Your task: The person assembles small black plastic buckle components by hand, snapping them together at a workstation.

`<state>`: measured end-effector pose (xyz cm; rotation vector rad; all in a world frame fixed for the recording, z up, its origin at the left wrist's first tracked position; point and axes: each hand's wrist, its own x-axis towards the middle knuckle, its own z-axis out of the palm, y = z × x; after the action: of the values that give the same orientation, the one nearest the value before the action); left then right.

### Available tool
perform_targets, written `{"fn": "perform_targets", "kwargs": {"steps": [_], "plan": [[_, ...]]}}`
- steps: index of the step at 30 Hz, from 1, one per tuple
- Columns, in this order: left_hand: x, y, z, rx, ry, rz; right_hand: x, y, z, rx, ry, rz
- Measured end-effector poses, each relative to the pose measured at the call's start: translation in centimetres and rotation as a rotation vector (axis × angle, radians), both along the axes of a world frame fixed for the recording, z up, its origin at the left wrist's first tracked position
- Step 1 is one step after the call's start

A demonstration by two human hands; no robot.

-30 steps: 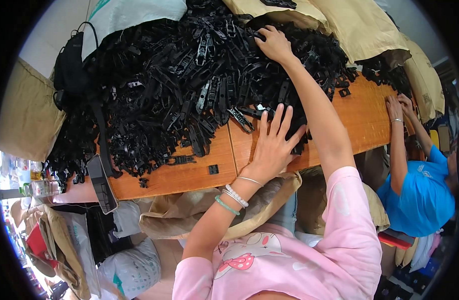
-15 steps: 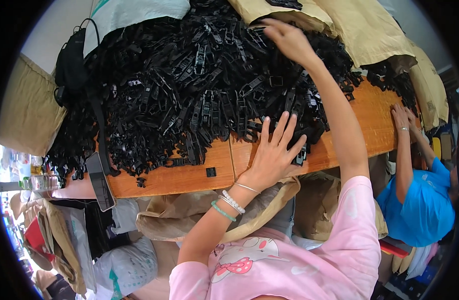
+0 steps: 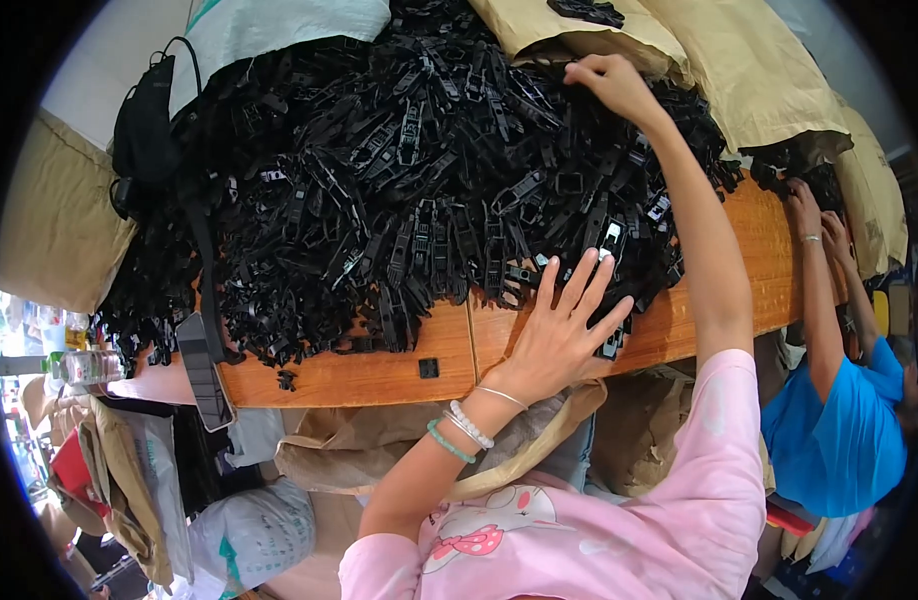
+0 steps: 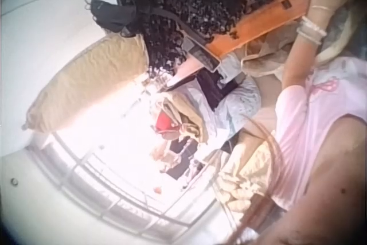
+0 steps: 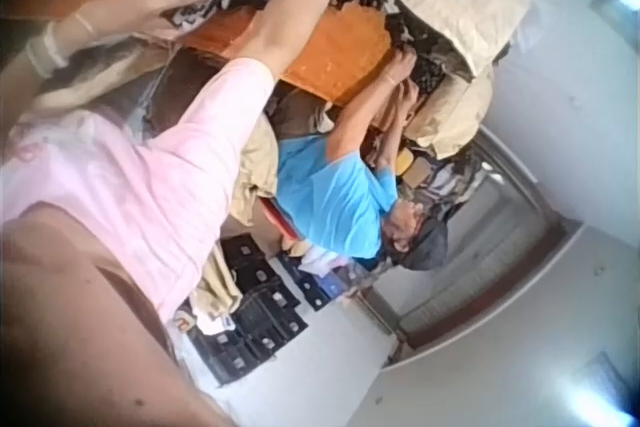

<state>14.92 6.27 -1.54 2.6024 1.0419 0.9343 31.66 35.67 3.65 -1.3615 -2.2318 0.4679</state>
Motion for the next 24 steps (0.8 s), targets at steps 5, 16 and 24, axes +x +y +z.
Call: {"fn": "perform_targets", "kwargs": {"steps": [5,16,24], "plan": [[0.4,0.1,0.3,-0.016,0.053,-0.016,-1.3,3.0,0.3,0.248,0.011,-0.031],[0.3,-0.1,0.8,-0.027,0.017,-0.055,-5.1,2.7,-2.0,0.243,-0.328,-0.183],[0.2,0.0,0.9,-0.010,-0.017,-0.039,-6.6,-4.1,-1.5,0.254,-0.038,-0.451]]}}
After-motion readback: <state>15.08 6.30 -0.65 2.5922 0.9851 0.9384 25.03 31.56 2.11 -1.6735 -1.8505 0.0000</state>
